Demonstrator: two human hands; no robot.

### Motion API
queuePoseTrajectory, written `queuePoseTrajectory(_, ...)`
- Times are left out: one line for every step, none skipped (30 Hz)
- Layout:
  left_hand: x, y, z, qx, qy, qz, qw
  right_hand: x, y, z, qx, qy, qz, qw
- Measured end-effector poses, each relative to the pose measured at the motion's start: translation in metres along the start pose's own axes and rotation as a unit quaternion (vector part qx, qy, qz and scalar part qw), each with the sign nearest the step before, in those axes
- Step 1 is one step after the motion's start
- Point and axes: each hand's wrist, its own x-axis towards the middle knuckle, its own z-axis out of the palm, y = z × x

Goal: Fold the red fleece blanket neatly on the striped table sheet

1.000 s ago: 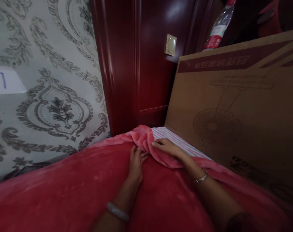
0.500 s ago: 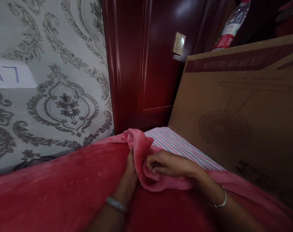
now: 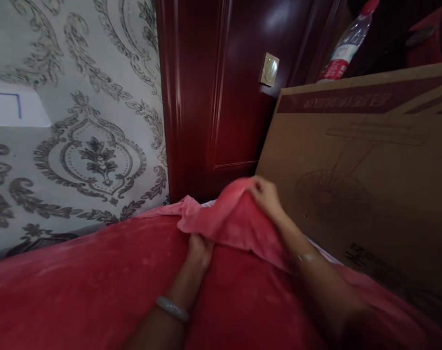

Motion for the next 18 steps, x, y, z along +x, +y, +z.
queuePoseTrajectory(-0.003, 0.001, 0.0, -0.026, -0.001, -0.033, 0.999, 0.015, 0.015, -0.009, -0.048, 0.094, 0.077, 0.991)
queuePoseTrajectory(-0.005, 0.003, 0.0, -0.073, 0.003, -0.074, 0.995, 0.027, 0.03, -0.016, -0.091, 0.165, 0.149, 0.971)
queuePoseTrajectory(-0.008, 0.004, 0.0, -0.128, 0.011, -0.114, 0.985, 0.036, 0.044, -0.021, -0.125, 0.21, 0.202, 0.948)
queuePoseTrajectory(-0.009, 0.006, 0.001, -0.174, 0.019, -0.149, 0.973, 0.04, 0.056, -0.022, -0.153, 0.236, 0.213, 0.936)
queuePoseTrajectory(-0.011, 0.007, 0.002, -0.208, 0.026, -0.177, 0.962, 0.04, 0.065, -0.019, -0.174, 0.244, 0.202, 0.932)
queuePoseTrajectory(-0.012, 0.007, 0.003, -0.223, 0.03, -0.191, 0.955, 0.036, 0.071, -0.011, -0.188, 0.234, 0.169, 0.939)
queuePoseTrajectory(-0.013, 0.007, 0.005, -0.219, 0.028, -0.19, 0.957, 0.03, 0.076, 0.001, -0.196, 0.206, 0.129, 0.95)
queuePoseTrajectory(-0.014, 0.006, 0.006, -0.205, 0.023, -0.182, 0.961, 0.021, 0.08, 0.016, -0.199, 0.165, 0.095, 0.961)
queuePoseTrajectory(-0.014, 0.004, 0.008, -0.185, 0.016, -0.17, 0.968, 0.011, 0.082, 0.033, -0.198, 0.116, 0.077, 0.97)
queuePoseTrajectory(-0.015, 0.002, 0.01, -0.156, 0.008, -0.153, 0.976, 0.002, 0.085, 0.049, -0.196, 0.066, 0.075, 0.975)
queuePoseTrajectory(-0.016, 0.0, 0.011, -0.114, -0.001, -0.129, 0.985, -0.007, 0.088, 0.064, -0.195, 0.029, 0.082, 0.977)
queuePoseTrajectory(-0.018, -0.002, 0.013, -0.053, -0.017, -0.097, 0.994, -0.013, 0.092, 0.076, -0.195, 0.0, 0.094, 0.976)
queuePoseTrajectory(-0.021, -0.003, 0.014, 0.025, -0.042, -0.053, 0.997, -0.017, 0.097, 0.085, -0.196, -0.019, 0.106, 0.975)
queuePoseTrajectory(-0.023, -0.004, 0.015, 0.119, -0.078, 0.001, 0.99, -0.02, 0.102, 0.09, -0.195, -0.031, 0.114, 0.974)
queuePoseTrajectory(-0.027, -0.004, 0.016, 0.22, -0.123, 0.057, 0.966, -0.02, 0.109, 0.091, -0.194, -0.043, 0.119, 0.973)
queuePoseTrajectory(-0.03, -0.004, 0.016, 0.317, -0.171, 0.105, 0.927, -0.02, 0.115, 0.09, -0.192, -0.051, 0.123, 0.972)
queuePoseTrajectory(-0.034, -0.003, 0.016, 0.402, -0.217, 0.139, 0.879, -0.02, 0.122, 0.086, -0.192, -0.057, 0.127, 0.972)
queuePoseTrajectory(-0.037, -0.003, 0.016, 0.468, -0.254, 0.155, 0.833, -0.019, 0.129, 0.082, -0.192, -0.061, 0.133, 0.97)
